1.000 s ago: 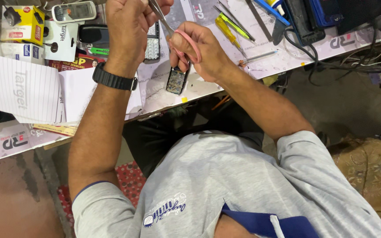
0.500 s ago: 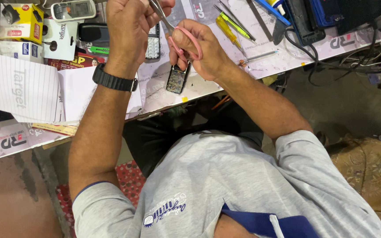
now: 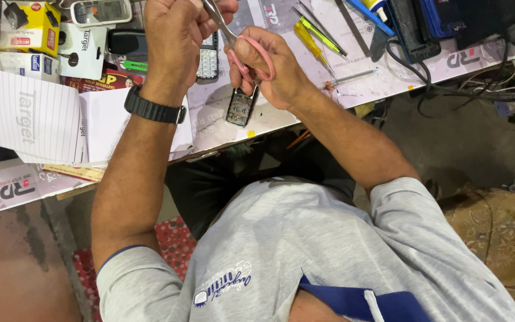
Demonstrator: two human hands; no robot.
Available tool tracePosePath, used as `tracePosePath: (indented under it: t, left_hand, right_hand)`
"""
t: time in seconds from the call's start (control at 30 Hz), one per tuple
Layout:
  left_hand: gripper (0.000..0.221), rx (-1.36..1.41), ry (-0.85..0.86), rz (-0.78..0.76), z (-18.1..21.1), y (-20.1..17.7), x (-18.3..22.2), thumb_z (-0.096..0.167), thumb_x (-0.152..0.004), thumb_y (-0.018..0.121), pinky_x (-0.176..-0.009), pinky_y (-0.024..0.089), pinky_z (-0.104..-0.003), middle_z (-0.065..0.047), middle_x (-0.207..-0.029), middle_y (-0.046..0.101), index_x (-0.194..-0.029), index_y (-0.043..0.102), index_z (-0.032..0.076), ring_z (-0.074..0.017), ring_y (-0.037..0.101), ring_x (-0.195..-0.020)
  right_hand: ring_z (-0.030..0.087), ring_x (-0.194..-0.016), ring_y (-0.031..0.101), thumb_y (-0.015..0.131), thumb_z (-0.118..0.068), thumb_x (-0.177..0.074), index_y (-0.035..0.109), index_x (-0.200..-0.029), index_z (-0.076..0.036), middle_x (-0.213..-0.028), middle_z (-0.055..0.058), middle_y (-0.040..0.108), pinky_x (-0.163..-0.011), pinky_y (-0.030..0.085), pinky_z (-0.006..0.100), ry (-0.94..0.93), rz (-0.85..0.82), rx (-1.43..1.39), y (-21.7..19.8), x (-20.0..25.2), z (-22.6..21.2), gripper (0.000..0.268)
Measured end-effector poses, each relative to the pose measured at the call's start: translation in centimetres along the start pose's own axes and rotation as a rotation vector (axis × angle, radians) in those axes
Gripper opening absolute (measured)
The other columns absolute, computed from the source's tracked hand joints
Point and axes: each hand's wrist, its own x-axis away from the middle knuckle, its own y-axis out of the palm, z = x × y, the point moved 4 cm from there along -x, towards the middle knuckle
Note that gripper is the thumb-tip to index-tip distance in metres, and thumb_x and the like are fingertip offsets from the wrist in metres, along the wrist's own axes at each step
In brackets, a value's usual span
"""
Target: The person is repairing a mobile phone by hand. They disassemble internal components, apply adhesive tape to the battery and chassis, and use scissors to cut pieces of tape during the reassembly process.
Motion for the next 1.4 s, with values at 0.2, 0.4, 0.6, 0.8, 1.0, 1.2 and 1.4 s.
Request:
tracePosePath:
  t: [0.2,0.4,0.6,0.8,1.0,1.2,1.4]
  left_hand:
    - [0.022,-0.009,-0.008,-0.003,0.4,0.2,0.1,-0.002,-0.099,0.042,-0.095,0.068,-0.044,-0.023,-0.097,0.075,-0.088,0.061,-0.002,-0.028,0.077,-0.097]
    - [0.012,0.247,-0.292,0.253,0.9,-1.3,3.0,0.001,-0.096,0.047,-0.096,0.061,-0.049,-0.026,-0.113,0.067,-0.091,0.057,-0.004,-0.0432,0.075,-0.107]
    - [0.013,0.249,-0.556,0.495,3.3,-7.5,12.3,0.004,-0.096,0.044,-0.101,0.065,-0.054,-0.031,-0.116,0.058,-0.1,0.048,-0.009,-0.0479,0.072,-0.105]
    - [0.021,0.203,-0.479,0.607,6.0,-11.4,13.9,0.0,-0.093,0.042,-0.094,0.065,-0.051,-0.034,-0.12,0.059,-0.111,0.046,-0.011,-0.0443,0.072,-0.104]
    - [0.014,-0.129,-0.348,0.47,8.3,-11.4,13.0,0.001,-0.097,0.057,-0.081,0.064,-0.043,-0.023,-0.112,0.063,-0.11,0.062,-0.003,-0.0298,0.071,-0.087]
    - [0.005,0.228,-0.397,0.027,8.5,-5.6,8.9,0.003,-0.102,0.06,-0.087,0.064,-0.042,-0.022,-0.129,0.061,-0.099,0.057,0.002,-0.0245,0.071,-0.092]
    - [0.006,0.399,-0.401,-0.119,6.5,-0.6,6.7,0.002,-0.1,0.057,-0.083,0.065,-0.04,-0.025,-0.137,0.06,-0.106,0.055,0.0,-0.0258,0.071,-0.096]
  right_hand:
    - [0.014,-0.059,0.059,0.07,-0.031,-0.106,0.062,-0.101,-0.001,-0.075,0.011,0.063,-0.05,0.044,0.023,-0.022,0.069,0.103,-0.6,-0.2,0.6,0.031]
    - [0.02,-0.082,0.076,0.067,-0.025,-0.106,0.062,-0.12,-0.001,-0.088,0.008,0.066,-0.061,0.061,0.028,-0.008,-0.211,0.061,-2.1,1.2,-3.0,0.028]
    - [0.015,-0.062,0.064,0.071,-0.026,-0.106,0.073,-0.089,-0.005,-0.072,0.005,0.066,-0.053,0.049,0.033,0.12,0.143,1.503,-8.1,5.8,-12.4,0.028]
    - [0.019,-0.054,0.059,0.082,-0.026,-0.096,0.072,-0.083,-0.006,-0.066,0.005,0.063,-0.049,0.048,0.033,-0.174,0.012,2.16,-10.6,5.8,-10.9,0.026]
    - [0.017,-0.066,0.064,0.078,-0.014,-0.088,0.076,-0.099,-0.01,-0.08,0.005,0.069,-0.061,0.05,0.033,-0.36,-0.016,2.222,-9.5,5.1,-10.8,0.012]
    - [0.016,-0.087,0.066,0.078,0.004,-0.104,0.07,-0.115,0.002,-0.1,0.012,0.069,-0.073,0.054,0.029,-0.407,-0.19,1.166,-0.1,2.2,-10.4,0.013]
    - [0.022,-0.088,0.066,0.085,0.01,-0.095,0.066,-0.106,0.0,-0.107,0.011,0.065,-0.069,0.051,0.03,-0.88,-0.23,1.242,8.0,1.4,-11.8,0.024]
